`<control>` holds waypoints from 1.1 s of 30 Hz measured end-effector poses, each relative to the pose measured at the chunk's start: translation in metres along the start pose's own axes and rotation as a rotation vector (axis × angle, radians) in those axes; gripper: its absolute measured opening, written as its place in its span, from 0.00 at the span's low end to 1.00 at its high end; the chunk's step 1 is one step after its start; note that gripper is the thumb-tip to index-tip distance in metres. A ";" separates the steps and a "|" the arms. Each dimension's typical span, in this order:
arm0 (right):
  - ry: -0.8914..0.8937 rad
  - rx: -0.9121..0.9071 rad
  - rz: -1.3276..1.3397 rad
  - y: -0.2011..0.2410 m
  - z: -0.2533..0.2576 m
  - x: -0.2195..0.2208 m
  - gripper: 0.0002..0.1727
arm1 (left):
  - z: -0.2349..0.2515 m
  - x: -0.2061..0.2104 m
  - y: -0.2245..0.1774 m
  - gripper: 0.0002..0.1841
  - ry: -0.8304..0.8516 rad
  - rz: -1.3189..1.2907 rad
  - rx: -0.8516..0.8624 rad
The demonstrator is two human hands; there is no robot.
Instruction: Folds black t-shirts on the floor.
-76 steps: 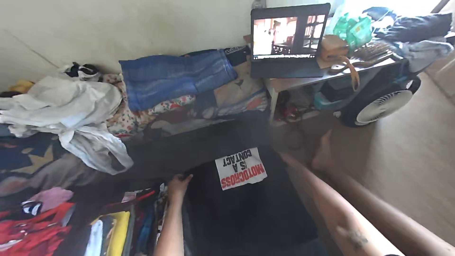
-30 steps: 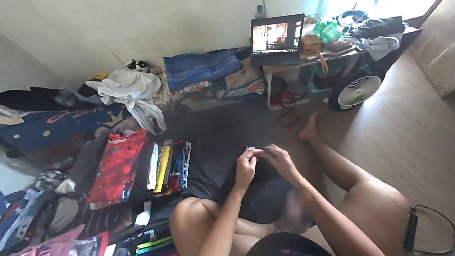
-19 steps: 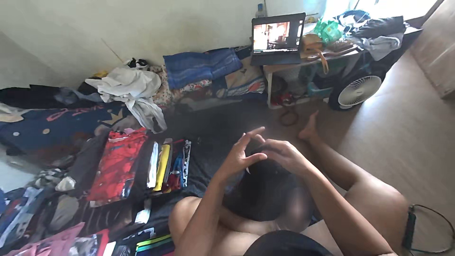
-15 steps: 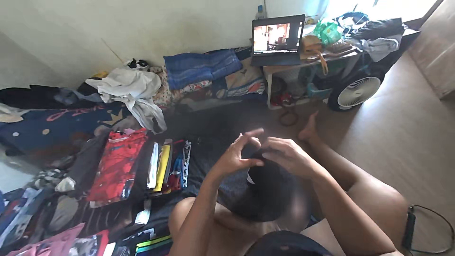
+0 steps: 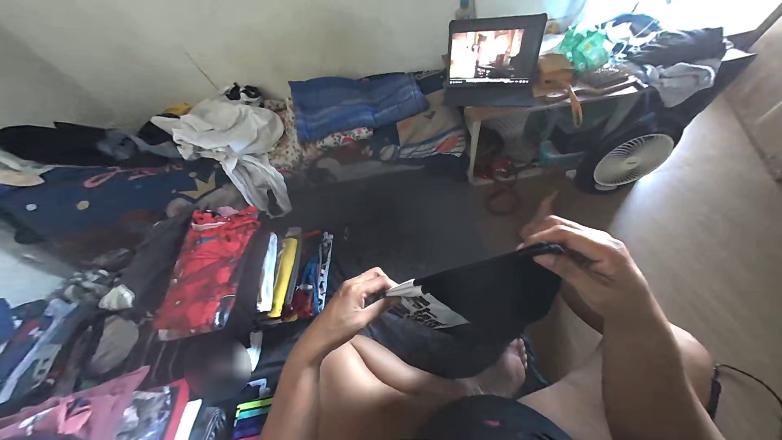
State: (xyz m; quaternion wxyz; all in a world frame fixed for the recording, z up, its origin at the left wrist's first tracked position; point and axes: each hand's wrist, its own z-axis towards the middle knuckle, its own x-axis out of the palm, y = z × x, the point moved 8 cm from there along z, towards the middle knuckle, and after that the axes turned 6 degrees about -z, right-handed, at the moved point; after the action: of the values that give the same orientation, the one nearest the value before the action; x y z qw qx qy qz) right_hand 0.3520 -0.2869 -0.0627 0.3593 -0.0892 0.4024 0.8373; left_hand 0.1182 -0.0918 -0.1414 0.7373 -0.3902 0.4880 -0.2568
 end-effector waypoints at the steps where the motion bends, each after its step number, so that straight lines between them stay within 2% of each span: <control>1: -0.004 0.008 -0.010 -0.002 -0.002 -0.002 0.12 | -0.004 -0.006 0.000 0.14 -0.036 0.074 -0.005; 4: -0.019 0.027 -0.006 -0.007 -0.007 -0.010 0.12 | -0.015 -0.021 -0.003 0.14 -0.155 0.179 0.043; 6: -0.049 0.043 0.024 -0.018 -0.010 -0.015 0.11 | -0.018 -0.034 -0.015 0.15 -0.247 0.145 0.103; 8: -0.087 0.105 0.033 -0.037 -0.009 -0.017 0.11 | -0.014 -0.043 -0.028 0.14 -0.282 0.054 0.135; 10: -0.106 0.212 -0.010 -0.066 -0.004 -0.013 0.10 | -0.001 -0.048 -0.028 0.14 -0.319 0.065 0.098; 14: -0.077 0.541 -0.105 -0.159 0.022 0.014 0.11 | 0.059 -0.064 0.030 0.11 -0.352 0.291 -0.119; 17: -0.030 0.677 -0.020 -0.213 0.058 0.039 0.16 | 0.110 -0.097 0.072 0.11 -0.372 0.378 -0.163; 20: -0.102 0.593 0.034 -0.238 0.104 0.043 0.17 | 0.146 -0.129 0.074 0.13 -0.432 0.461 -0.155; 23: -0.152 0.483 0.015 -0.233 0.135 0.035 0.16 | 0.159 -0.144 0.054 0.13 -0.546 0.515 -0.066; 25: -0.159 0.467 0.002 -0.232 0.136 0.036 0.16 | 0.155 -0.140 0.055 0.13 -0.576 0.516 -0.004; 28: -0.109 0.446 -0.081 -0.247 0.107 0.051 0.16 | 0.134 -0.109 0.080 0.14 -0.526 0.530 -0.032; 31: 0.001 0.432 -0.174 -0.270 0.042 0.078 0.14 | 0.096 -0.053 0.138 0.15 -0.397 0.581 -0.162; 33: 0.124 0.588 -0.168 -0.287 -0.011 0.102 0.16 | 0.068 -0.011 0.178 0.18 -0.227 0.570 -0.339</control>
State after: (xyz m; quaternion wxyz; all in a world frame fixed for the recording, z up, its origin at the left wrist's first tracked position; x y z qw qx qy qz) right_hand 0.4699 -0.1212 -0.2897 0.4123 -0.0654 0.6397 0.6454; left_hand 0.1763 0.0394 -0.2675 0.7537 -0.3811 0.5280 0.0891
